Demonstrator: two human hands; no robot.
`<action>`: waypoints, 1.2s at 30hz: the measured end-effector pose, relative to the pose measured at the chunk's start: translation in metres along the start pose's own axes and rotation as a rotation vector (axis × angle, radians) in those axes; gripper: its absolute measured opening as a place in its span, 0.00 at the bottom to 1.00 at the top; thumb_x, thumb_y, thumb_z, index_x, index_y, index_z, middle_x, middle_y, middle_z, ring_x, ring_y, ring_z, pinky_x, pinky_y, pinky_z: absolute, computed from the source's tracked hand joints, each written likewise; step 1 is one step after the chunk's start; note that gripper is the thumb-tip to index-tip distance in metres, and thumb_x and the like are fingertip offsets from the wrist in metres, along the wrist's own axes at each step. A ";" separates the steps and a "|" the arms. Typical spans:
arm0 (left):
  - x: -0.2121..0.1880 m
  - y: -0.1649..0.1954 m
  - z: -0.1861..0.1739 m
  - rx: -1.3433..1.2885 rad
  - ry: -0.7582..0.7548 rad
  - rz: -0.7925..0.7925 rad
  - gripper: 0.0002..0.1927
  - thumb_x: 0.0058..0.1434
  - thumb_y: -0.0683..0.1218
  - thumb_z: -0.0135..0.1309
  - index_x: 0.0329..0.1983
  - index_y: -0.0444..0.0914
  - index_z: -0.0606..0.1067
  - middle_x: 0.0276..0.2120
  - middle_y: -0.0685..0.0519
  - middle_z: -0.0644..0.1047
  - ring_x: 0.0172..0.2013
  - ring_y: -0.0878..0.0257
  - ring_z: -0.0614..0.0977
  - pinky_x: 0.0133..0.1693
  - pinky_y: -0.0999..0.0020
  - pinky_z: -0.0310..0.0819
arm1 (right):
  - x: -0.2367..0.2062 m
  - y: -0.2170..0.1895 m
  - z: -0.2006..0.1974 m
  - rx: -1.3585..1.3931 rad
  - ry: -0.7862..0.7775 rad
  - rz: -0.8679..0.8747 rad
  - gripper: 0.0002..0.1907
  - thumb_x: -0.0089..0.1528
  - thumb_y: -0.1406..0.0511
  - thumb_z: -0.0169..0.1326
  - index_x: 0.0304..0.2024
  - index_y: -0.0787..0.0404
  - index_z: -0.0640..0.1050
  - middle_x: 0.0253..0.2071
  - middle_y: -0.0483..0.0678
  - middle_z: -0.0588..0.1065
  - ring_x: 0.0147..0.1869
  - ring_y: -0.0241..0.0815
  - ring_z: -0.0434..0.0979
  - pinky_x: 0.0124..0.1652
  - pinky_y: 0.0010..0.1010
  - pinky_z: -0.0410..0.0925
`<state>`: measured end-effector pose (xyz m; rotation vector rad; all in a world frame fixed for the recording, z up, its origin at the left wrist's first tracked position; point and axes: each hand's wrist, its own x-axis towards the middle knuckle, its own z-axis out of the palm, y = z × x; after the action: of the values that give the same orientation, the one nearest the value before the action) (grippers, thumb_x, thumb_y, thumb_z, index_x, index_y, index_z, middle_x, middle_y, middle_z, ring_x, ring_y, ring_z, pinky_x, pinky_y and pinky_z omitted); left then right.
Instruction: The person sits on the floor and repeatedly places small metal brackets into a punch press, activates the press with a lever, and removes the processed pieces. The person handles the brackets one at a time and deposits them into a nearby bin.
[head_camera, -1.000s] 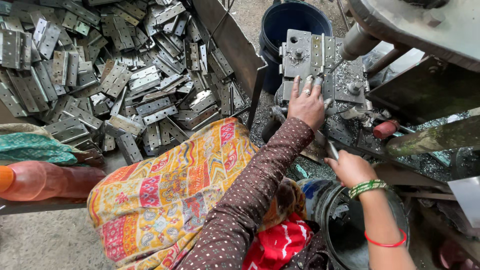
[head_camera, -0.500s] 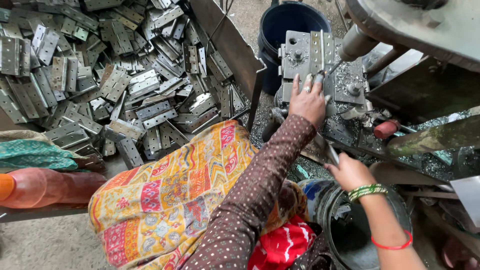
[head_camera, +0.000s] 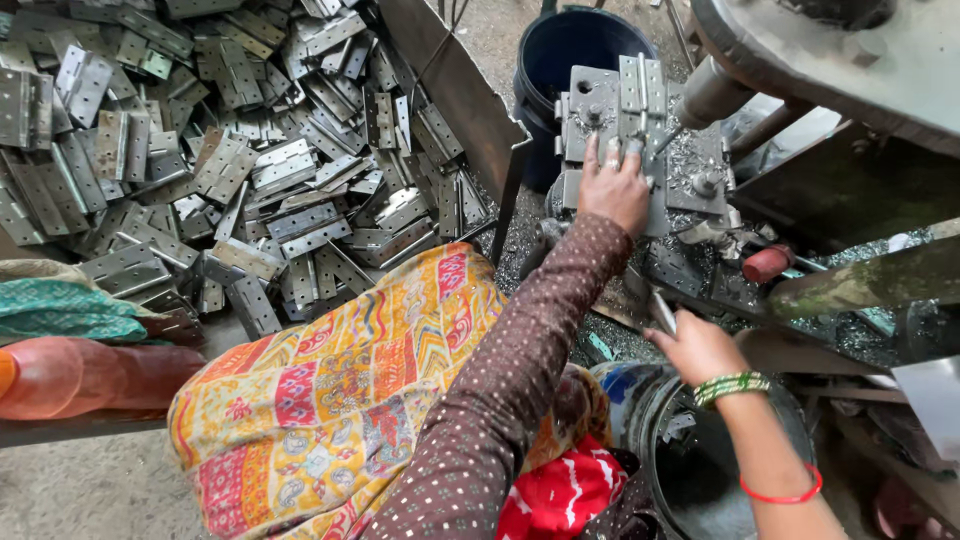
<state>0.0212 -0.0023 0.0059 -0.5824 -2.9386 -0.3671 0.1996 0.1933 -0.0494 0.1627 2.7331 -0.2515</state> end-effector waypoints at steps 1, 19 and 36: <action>0.006 -0.001 0.000 -0.014 0.046 -0.013 0.15 0.65 0.49 0.44 0.42 0.41 0.82 0.67 0.46 0.67 0.69 0.43 0.62 0.70 0.39 0.29 | -0.001 -0.001 -0.002 0.006 0.015 -0.017 0.29 0.61 0.44 0.55 0.38 0.66 0.76 0.34 0.65 0.79 0.42 0.66 0.81 0.42 0.53 0.72; 0.018 -0.006 -0.004 -0.018 0.038 -0.026 0.17 0.68 0.49 0.42 0.43 0.46 0.83 0.68 0.51 0.66 0.70 0.51 0.63 0.72 0.39 0.29 | -0.019 -0.016 0.016 0.087 0.020 0.112 0.31 0.60 0.42 0.53 0.39 0.64 0.75 0.31 0.64 0.80 0.37 0.63 0.82 0.39 0.52 0.73; -0.115 0.025 -0.027 -0.027 0.466 0.128 0.16 0.62 0.46 0.47 0.45 0.33 0.79 0.58 0.42 0.73 0.66 0.48 0.70 0.71 0.37 0.45 | -0.046 -0.054 -0.046 0.534 0.551 -0.007 0.20 0.63 0.57 0.61 0.51 0.63 0.77 0.49 0.54 0.78 0.41 0.45 0.82 0.42 0.37 0.72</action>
<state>0.1381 -0.0281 0.0179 -0.5909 -2.4434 -0.4569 0.2166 0.1463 0.0185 0.4196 3.1283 -1.0797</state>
